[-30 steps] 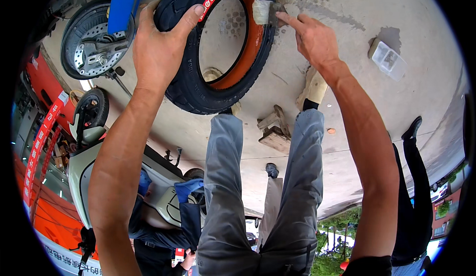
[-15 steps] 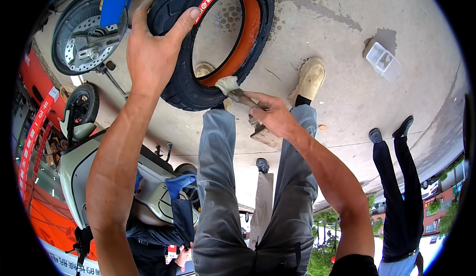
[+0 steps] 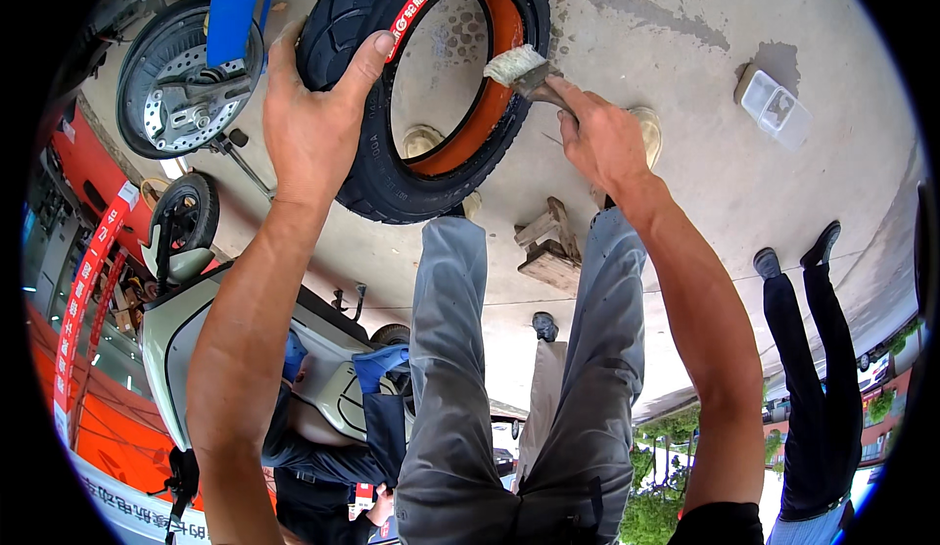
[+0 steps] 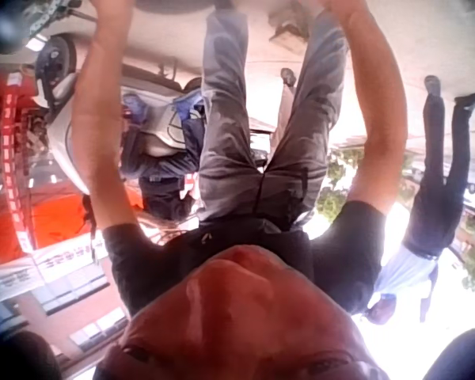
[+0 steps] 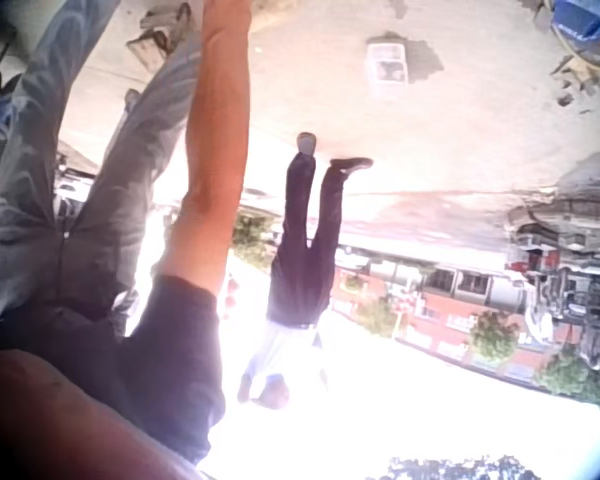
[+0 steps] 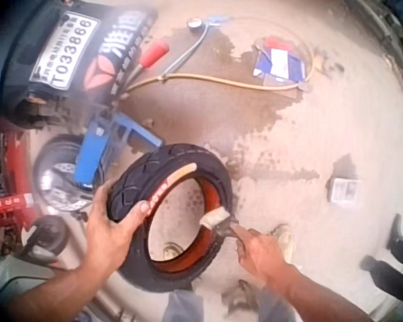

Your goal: The person removes an old tire from a scooter wheel using a tire lever and a tire changing machine. They then apply a sealant to a new tire and mount it onto the wheel rim using the machine and a lever.

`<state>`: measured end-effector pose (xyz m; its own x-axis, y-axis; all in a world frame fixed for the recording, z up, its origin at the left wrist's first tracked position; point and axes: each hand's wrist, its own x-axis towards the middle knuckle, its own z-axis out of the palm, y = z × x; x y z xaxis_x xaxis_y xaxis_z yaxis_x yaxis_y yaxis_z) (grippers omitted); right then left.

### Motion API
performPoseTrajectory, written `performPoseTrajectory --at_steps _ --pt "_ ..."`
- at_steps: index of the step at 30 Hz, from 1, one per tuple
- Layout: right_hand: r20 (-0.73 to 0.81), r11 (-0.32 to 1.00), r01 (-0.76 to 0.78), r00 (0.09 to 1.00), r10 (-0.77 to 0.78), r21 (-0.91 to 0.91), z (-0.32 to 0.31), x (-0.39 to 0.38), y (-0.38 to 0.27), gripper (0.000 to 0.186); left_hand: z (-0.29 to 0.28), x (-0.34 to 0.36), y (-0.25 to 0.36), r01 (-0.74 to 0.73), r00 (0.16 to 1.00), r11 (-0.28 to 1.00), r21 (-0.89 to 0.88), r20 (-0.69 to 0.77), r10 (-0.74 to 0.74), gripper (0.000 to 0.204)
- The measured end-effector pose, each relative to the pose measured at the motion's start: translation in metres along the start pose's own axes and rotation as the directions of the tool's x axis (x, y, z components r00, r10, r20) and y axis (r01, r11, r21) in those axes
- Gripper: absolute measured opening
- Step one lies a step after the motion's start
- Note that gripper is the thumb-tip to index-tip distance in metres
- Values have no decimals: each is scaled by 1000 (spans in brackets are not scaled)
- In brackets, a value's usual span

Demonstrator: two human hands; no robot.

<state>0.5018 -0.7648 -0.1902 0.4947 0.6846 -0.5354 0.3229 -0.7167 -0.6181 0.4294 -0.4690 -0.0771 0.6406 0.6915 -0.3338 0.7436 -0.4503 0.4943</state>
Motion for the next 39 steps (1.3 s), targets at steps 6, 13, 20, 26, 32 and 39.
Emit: performPoseTrajectory --at_steps 6,13,20,26,32,39 --pt "257 988 -66 966 29 138 40 -42 -11 48 0 -7 17 17 1000 1000 22 6 -17 99" --pt "392 378 -642 734 555 667 -59 -87 -6 47 11 -61 38 -373 928 925 69 18 373 90" --pt "239 630 -571 811 535 527 -155 -67 -25 48 15 -136 19 -947 299 321 19 419 858 58" --pt "674 181 -842 520 525 508 -13 18 -29 20 26 -182 -5 -992 97 121 -28 422 901 41" --pt "606 326 -726 686 404 605 39 49 -130 19 25 -180 -26 -985 149 169 -23 368 918 38" --pt "896 506 -800 431 111 322 -16 7 -133 24 7 -161 -47 -987 143 158 -25 315 938 40"
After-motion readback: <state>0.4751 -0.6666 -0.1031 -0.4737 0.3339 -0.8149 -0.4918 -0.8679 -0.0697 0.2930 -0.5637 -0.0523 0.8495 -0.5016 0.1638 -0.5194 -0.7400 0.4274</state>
